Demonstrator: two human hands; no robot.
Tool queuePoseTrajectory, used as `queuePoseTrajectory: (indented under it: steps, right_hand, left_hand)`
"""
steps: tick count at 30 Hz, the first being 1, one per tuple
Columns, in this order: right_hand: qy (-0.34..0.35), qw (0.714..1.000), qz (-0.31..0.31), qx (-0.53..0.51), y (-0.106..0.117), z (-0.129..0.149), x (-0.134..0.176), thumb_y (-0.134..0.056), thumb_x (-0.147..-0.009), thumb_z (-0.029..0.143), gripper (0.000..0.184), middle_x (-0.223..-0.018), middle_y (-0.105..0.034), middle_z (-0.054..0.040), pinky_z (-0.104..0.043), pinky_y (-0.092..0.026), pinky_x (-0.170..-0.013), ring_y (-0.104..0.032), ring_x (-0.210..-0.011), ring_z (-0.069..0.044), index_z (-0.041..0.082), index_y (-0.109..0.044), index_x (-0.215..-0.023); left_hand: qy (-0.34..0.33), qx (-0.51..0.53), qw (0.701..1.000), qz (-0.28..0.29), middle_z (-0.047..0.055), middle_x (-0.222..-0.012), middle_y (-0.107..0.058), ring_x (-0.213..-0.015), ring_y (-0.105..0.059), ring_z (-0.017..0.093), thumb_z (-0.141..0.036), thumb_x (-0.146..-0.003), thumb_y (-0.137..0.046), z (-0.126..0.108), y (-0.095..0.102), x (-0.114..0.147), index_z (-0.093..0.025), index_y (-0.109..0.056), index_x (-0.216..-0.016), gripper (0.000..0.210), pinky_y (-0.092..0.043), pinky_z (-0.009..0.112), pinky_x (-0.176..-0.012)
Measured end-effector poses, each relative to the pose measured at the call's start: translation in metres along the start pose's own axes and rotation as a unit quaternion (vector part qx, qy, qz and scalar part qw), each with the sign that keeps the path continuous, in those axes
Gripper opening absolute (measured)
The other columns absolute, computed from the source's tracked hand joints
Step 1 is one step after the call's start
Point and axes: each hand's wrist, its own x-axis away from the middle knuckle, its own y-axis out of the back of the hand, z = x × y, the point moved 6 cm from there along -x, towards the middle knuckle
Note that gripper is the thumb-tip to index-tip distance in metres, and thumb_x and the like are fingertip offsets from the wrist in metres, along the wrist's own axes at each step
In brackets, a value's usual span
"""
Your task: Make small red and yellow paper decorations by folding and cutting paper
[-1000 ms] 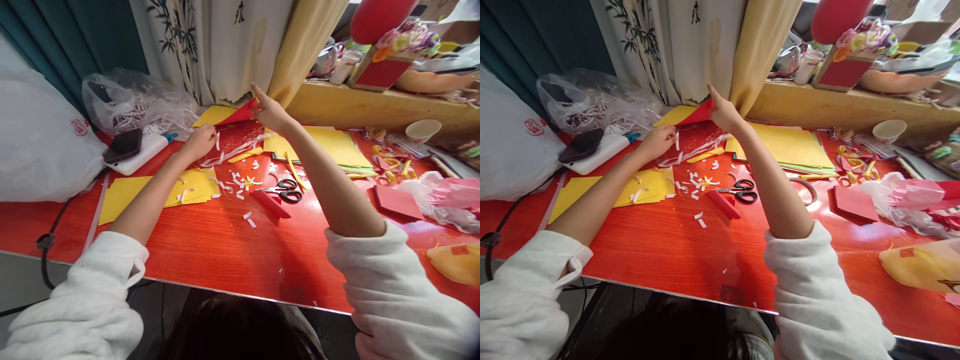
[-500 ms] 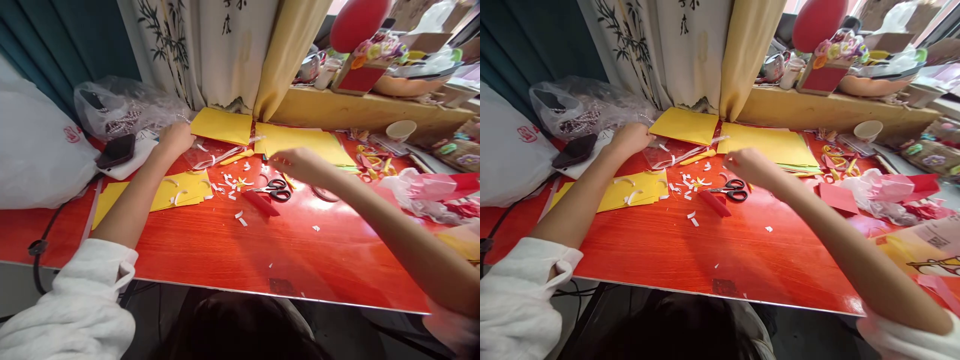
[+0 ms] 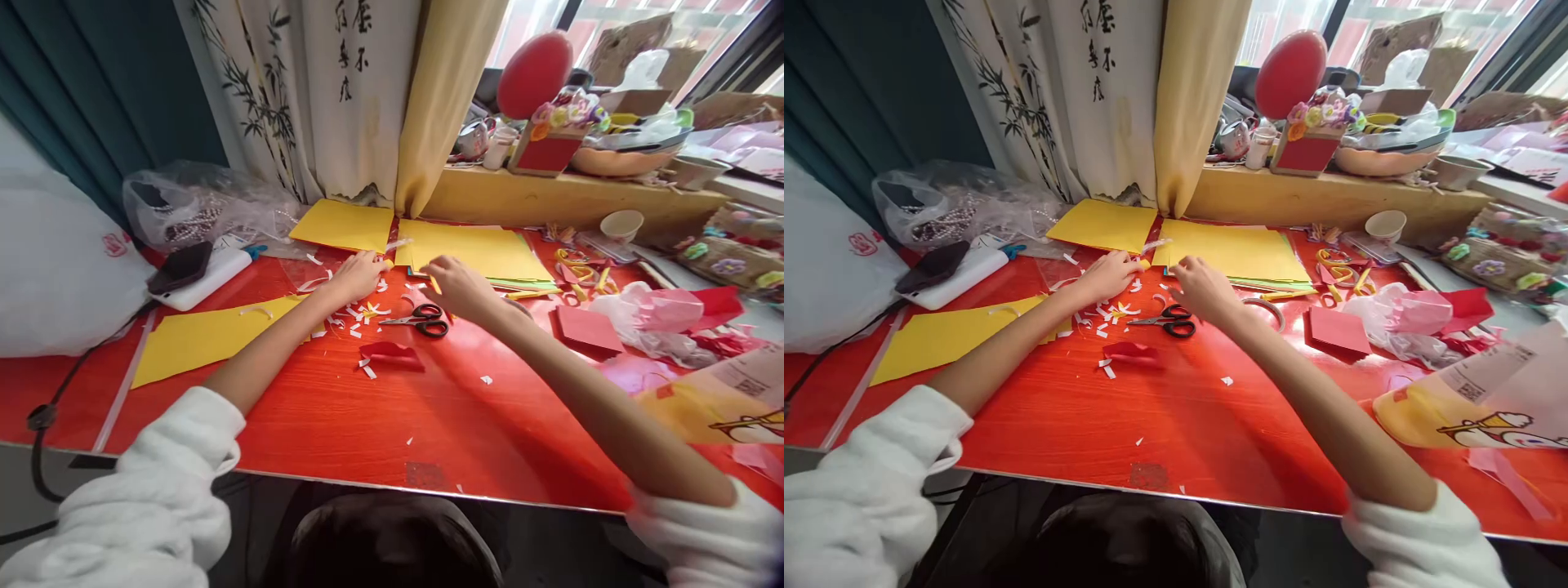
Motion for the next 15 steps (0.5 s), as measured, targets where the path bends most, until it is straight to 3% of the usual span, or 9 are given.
queuePoseTrajectory:
  steps: [2,5,9,15]
  right_hand:
    - [-0.034,0.999,0.010,0.024,-0.010,-0.020,-0.031,-0.053,-0.085,0.040,0.049,-0.125,-0.055,-0.0175,-0.037,-0.047,-0.079,-0.058,-0.105,-0.031,0.014,-0.054,-0.127]
    - [-0.102,0.993,0.054,0.040,-0.029,-0.038,-0.066,-0.059,-0.076,0.048,0.066,-0.110,-0.063,-0.0180,-0.037,-0.047,-0.075,-0.063,-0.094,-0.033,0.012,-0.049,-0.131]
    - [-0.110,0.989,0.091,0.031,-0.047,-0.038,-0.088,-0.062,-0.071,0.040,0.046,-0.098,-0.068,-0.0205,-0.036,-0.047,-0.071,-0.063,-0.090,-0.036,0.008,-0.066,-0.104]
    - [-0.152,0.987,0.038,-0.023,-0.042,-0.063,-0.095,-0.048,-0.078,0.019,0.026,-0.096,-0.067,-0.0234,-0.033,-0.045,-0.074,-0.063,-0.092,-0.033,0.006,-0.069,-0.088]
  left_hand:
    - [-0.012,-0.049,0.999,-0.013,0.012,-0.103,-0.062,-0.101,-0.055,0.025,-0.018,-0.088,-0.037,0.000,-0.004,-0.011,-0.020,-0.066,-0.108,0.036,-0.042,0.036,-0.086]
    - [-0.013,-0.073,0.997,-0.020,0.015,-0.098,-0.064,-0.099,-0.055,0.026,-0.015,-0.086,-0.037,-0.001,-0.006,-0.021,-0.013,-0.069,-0.099,0.035,-0.041,0.038,-0.086]
    - [0.001,-0.077,0.997,-0.016,0.014,-0.099,-0.065,-0.098,-0.056,0.026,-0.016,-0.087,-0.037,0.007,-0.007,-0.021,-0.015,-0.069,-0.102,0.036,-0.040,0.038,-0.085]
    - [0.014,-0.061,0.998,0.000,0.012,-0.103,-0.066,-0.098,-0.058,0.025,-0.018,-0.087,-0.038,0.018,-0.007,-0.020,-0.018,-0.068,-0.106,0.036,-0.042,0.038,-0.084]
